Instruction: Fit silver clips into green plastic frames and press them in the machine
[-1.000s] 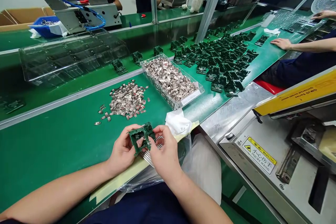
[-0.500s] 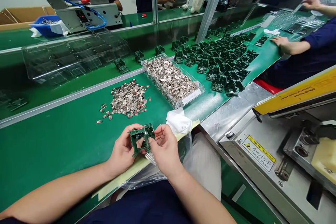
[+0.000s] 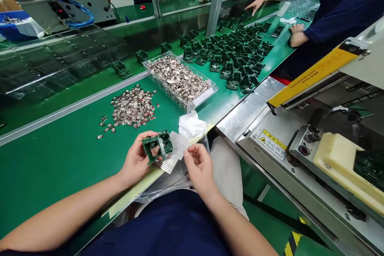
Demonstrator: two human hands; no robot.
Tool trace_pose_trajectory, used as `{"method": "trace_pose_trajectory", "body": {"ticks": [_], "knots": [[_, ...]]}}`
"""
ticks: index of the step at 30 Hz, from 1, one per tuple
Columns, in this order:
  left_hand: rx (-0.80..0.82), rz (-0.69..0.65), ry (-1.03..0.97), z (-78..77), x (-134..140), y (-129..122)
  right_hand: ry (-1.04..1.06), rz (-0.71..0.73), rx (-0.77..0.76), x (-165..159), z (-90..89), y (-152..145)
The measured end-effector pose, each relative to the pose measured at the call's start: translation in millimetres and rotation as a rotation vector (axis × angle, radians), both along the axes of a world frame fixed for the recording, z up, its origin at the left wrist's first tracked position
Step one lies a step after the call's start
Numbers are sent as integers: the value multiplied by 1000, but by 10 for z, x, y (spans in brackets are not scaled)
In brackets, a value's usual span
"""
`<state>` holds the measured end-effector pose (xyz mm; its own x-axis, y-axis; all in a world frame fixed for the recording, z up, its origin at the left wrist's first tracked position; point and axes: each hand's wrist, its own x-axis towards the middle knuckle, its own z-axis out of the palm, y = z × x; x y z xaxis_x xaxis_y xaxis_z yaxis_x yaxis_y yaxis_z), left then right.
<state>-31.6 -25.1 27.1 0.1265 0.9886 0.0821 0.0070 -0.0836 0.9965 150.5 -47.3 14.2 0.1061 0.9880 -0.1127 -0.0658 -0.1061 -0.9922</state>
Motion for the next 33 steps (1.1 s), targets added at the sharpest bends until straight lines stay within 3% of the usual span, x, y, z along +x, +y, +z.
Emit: {"method": "trace_pose_trajectory", "body": {"ticks": [3,6,13,20,26,30,33], "knots": [[52,52,42,-61,76,149,-86,98,-104,79,-212,-53],[131,47,112,-155,203,282,-95,191,-112,9,-359,-84],[111,22,214,-239,319,374,-132,87,61,-91,-588,-158],[98,3,207,-199,295,359,-244,141,271,-85,-726,-140],[46,28,13,-228,314,391,-364,432,86,58,-846,-87],[-6,36,-200,-193,316,418,-571,530,60,253,-767,30],[-67,14,-326,-176,293,405,-606,433,97,361,-479,98]]}}
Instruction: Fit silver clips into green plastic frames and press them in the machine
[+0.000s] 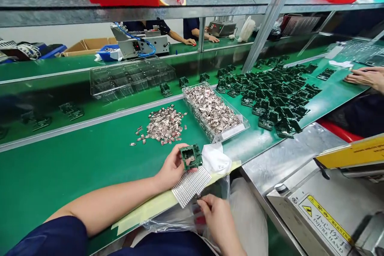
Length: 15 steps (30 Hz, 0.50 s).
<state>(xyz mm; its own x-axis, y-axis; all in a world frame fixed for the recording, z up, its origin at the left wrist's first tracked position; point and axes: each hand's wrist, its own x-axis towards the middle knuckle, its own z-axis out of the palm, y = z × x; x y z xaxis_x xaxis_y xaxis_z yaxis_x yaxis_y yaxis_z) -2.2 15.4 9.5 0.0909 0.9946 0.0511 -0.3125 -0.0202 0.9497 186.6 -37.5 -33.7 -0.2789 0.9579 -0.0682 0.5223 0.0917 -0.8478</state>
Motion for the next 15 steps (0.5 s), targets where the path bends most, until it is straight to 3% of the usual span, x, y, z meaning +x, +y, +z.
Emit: {"method": "trace_pose_trajectory", "body": {"ticks": [4,7,10,15], "knots": [[-29,12,-2,3,-38,-60,76,-144,102,34,523,57],[-6,-4,11,8,-55,-95,160,-158,164,-46,788,108],[43,-45,26,19,-62,-125,245,-166,247,-182,875,167],[91,-58,165,12,-69,-176,254,-248,327,-389,815,262]]}}
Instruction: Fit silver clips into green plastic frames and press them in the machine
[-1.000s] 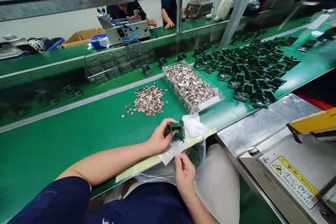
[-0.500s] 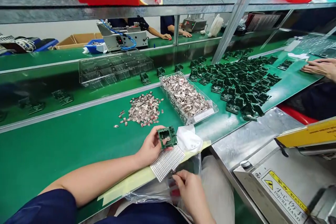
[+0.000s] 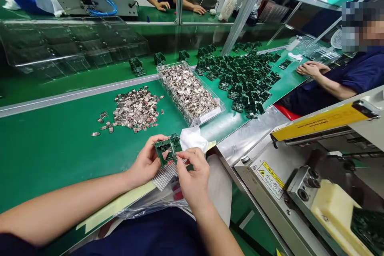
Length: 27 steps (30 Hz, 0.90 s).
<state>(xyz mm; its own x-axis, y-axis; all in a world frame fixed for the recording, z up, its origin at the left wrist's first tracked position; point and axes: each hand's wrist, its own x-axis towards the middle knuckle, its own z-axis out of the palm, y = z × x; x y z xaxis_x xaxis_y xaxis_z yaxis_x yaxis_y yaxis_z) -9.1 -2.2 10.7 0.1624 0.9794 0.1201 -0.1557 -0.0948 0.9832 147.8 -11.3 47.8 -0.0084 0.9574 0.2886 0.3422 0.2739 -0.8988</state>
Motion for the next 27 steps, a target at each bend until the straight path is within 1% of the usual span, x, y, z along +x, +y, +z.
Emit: {"method": "trace_pose_trajectory", "body": {"ticks": [7,12,16,20,24,27], "knots": [[74,-3,113,-25,-16,-29,-111,-53,29,-131,-72,33],[81,-14,168,28,-9,-44,-150,-50,10,-149,-83,24],[93,-5,196,70,-13,-51,-124,-70,-16,-145,-113,51],[84,-24,212,62,-34,-43,33,-68,-108,-123,-139,93],[63,-69,222,35,-43,-46,301,-2,-272,-116,-117,101],[78,-93,219,24,-40,-63,466,31,-347,-125,-97,84]]}}
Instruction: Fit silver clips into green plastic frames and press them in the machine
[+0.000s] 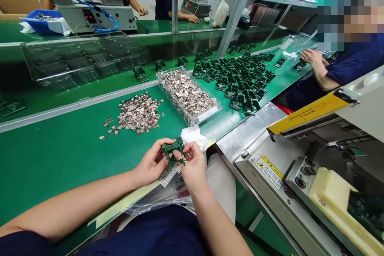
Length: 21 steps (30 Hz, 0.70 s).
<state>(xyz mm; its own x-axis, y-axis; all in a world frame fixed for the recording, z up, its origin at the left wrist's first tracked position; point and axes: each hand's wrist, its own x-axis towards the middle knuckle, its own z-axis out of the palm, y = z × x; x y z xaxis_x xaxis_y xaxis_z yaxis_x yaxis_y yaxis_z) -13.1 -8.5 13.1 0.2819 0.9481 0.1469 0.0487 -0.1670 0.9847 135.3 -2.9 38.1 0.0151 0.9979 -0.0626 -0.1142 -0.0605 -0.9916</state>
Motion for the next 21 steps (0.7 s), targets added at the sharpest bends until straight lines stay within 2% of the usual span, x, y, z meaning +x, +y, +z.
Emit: {"method": "trace_pose_trajectory", "body": {"ticks": [5,9,12,15,17,18,19,21], "knots": [[-44,-64,-5,73,23,-4,22,-3,29,120,-6,-63],[-120,-143,-38,218,110,8,-252,55,254,469,62,-220],[-62,-308,71,392,297,-7,-476,146,438,834,222,-441],[38,-568,165,626,627,20,-551,112,516,1274,392,-763],[126,-726,173,787,952,92,-553,-20,513,1622,446,-1039],[183,-775,169,862,1157,135,-539,-145,505,1807,450,-1195],[252,-800,160,932,1391,172,-513,-321,502,1994,444,-1357],[419,-800,137,1051,1936,214,-428,-770,521,2356,416,-1670]]}}
